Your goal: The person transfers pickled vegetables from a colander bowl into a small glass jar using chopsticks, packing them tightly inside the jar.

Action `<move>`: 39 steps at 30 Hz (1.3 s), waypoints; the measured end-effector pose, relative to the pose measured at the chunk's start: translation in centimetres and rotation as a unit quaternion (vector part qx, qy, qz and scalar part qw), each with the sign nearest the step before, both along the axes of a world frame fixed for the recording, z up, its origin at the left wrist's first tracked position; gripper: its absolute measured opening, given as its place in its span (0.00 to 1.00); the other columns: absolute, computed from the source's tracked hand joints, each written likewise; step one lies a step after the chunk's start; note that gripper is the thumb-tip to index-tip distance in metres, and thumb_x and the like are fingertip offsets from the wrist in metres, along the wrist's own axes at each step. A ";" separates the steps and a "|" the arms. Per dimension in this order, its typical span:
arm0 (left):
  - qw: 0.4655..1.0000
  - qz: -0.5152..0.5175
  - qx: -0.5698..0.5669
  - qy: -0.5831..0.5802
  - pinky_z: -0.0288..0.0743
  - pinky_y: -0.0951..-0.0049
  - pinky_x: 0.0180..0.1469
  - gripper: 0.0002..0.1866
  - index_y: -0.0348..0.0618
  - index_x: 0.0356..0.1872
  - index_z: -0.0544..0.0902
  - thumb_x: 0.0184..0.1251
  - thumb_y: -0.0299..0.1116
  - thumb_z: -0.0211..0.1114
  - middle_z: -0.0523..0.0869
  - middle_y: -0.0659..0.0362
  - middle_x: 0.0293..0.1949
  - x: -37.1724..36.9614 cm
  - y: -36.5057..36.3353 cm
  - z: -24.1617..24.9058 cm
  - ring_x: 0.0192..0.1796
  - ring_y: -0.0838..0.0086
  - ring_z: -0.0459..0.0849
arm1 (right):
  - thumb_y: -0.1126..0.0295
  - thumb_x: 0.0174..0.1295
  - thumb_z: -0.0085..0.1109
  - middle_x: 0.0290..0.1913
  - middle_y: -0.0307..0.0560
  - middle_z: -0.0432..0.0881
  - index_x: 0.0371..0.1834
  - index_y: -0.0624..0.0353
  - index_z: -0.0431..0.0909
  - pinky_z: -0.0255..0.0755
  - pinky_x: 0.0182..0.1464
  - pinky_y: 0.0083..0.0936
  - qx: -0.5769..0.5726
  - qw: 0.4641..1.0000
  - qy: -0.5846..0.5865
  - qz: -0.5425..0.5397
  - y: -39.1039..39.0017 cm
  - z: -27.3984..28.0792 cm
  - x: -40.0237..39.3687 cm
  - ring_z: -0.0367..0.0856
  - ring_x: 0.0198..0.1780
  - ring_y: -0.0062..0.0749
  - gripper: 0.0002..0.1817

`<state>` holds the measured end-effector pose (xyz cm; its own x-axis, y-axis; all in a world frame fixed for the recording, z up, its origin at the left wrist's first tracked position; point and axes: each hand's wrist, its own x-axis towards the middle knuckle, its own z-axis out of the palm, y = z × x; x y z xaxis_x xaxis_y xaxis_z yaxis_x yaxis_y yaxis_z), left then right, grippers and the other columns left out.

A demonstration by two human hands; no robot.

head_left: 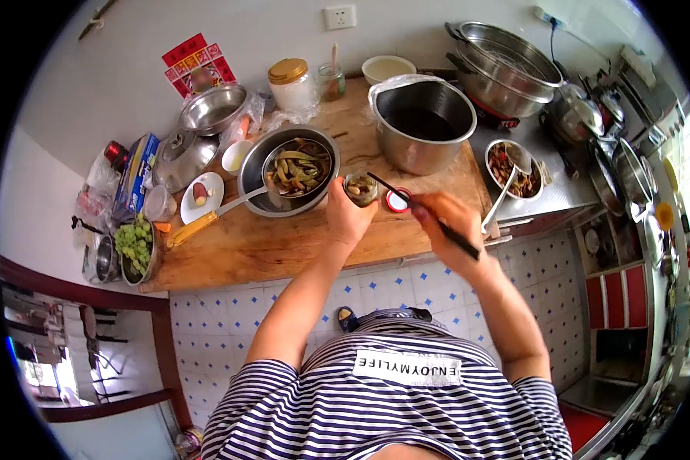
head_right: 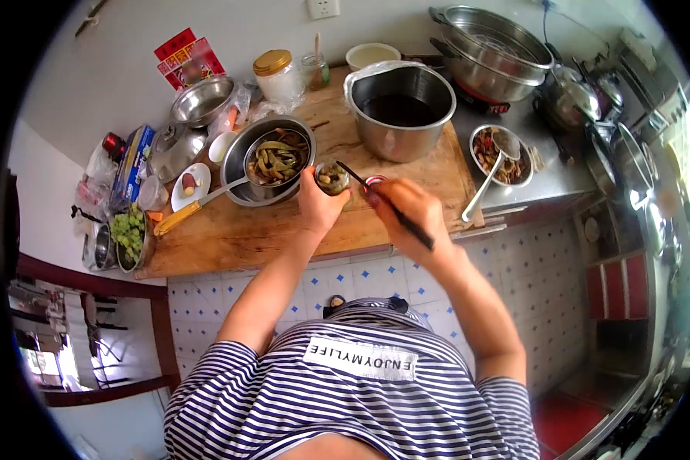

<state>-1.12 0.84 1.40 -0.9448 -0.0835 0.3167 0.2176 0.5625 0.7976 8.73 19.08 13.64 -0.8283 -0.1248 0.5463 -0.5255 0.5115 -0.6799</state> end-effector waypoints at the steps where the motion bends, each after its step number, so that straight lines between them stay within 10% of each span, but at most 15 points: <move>1: 1.000 0.000 -0.012 0.019 0.75 0.57 0.57 0.44 0.33 0.59 0.68 0.39 0.35 0.83 0.79 0.43 0.52 0.2 0.0 -0.4 0.55 0.49 0.80 | 0.82 0.58 0.65 0.40 0.56 0.84 0.40 0.69 0.81 0.79 0.40 0.32 -0.002 1.000 0.026 0.004 -0.6 -0.5 0.3 0.86 0.39 0.47 0.07; 9: 0.992 -0.100 0.033 0.076 0.75 0.57 0.57 0.43 0.36 0.62 0.66 0.43 0.30 0.80 0.78 0.44 0.53 -0.8 -1.5 -1.2 0.55 0.49 0.79 | 0.79 0.54 0.69 0.42 0.54 0.84 0.38 0.68 0.81 0.81 0.39 0.35 0.152 0.978 0.136 0.042 -3.6 -1.9 0.1 0.85 0.39 0.47 0.10; 15: 0.989 -0.106 0.062 0.082 0.77 0.57 0.53 0.37 0.38 0.59 0.69 0.46 0.29 0.78 0.80 0.45 0.51 -0.2 -1.3 -1.8 0.53 0.48 0.81 | 0.84 0.57 0.64 0.38 0.56 0.84 0.38 0.68 0.80 0.79 0.39 0.31 0.094 0.995 -0.016 -0.016 -4.8 -2.1 -0.5 0.86 0.37 0.46 0.07; 39: 0.991 -0.088 0.063 0.085 0.76 0.55 0.55 0.38 0.35 0.60 0.68 0.48 0.31 0.78 0.80 0.42 0.52 0.2 -0.5 -2.1 0.54 0.45 0.81 | 0.86 0.56 0.64 0.39 0.56 0.84 0.39 0.69 0.81 0.79 0.39 0.33 0.052 0.997 0.042 -0.026 -4.2 -1.4 -0.2 0.85 0.35 0.46 0.08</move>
<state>-0.95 0.32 -0.71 -0.8824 0.0284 0.4696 0.4401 0.4026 0.8027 8.51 14.91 12.21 -0.7872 -0.1423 0.6001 -0.5487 0.6058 -0.5761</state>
